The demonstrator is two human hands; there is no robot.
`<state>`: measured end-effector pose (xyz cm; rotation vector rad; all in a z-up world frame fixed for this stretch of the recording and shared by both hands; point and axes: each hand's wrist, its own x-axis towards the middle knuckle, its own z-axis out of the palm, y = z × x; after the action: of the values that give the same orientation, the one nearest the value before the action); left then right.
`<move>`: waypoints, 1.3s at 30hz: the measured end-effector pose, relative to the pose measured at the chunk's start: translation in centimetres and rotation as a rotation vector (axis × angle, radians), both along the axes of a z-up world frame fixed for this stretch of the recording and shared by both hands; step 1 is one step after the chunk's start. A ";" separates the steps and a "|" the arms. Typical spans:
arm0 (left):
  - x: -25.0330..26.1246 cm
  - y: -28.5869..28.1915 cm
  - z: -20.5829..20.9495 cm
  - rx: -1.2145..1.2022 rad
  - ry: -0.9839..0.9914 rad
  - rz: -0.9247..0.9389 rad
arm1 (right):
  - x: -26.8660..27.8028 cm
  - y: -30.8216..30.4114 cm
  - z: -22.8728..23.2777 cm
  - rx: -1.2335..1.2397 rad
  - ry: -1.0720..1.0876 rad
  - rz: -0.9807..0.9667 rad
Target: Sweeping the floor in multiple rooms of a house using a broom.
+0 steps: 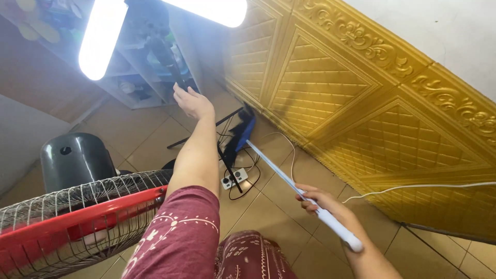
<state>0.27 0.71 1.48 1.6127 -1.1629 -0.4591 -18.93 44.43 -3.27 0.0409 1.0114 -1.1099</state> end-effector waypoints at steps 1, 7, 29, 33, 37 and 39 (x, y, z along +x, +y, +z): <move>0.3 0.0 -0.5 0.005 -0.006 -0.003 | 0.4 2.0 0.6 0.005 -0.006 -0.003; 0.1 -0.5 -0.2 -0.038 0.050 -0.022 | -1.5 18.2 -2.4 0.272 0.236 -0.028; 0.4 -1.8 -2.3 0.024 -0.038 0.004 | 7.5 29.3 -7.2 0.547 1.217 1.156; 0.5 -2.4 -3.2 0.002 -0.061 0.005 | 6.5 32.7 -6.5 0.595 1.280 1.078; 0.8 -2.9 -4.3 -0.028 -0.092 0.000 | 6.9 35.1 -6.1 0.628 1.322 1.002; 1.0 -3.2 -4.5 -0.029 -0.105 -0.012 | 7.3 36.0 -5.9 0.653 1.380 0.926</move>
<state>1.23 -2.45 -3.05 1.6220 -1.2521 -0.3675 -11.67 80.46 -9.13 -0.6874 2.2453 0.2521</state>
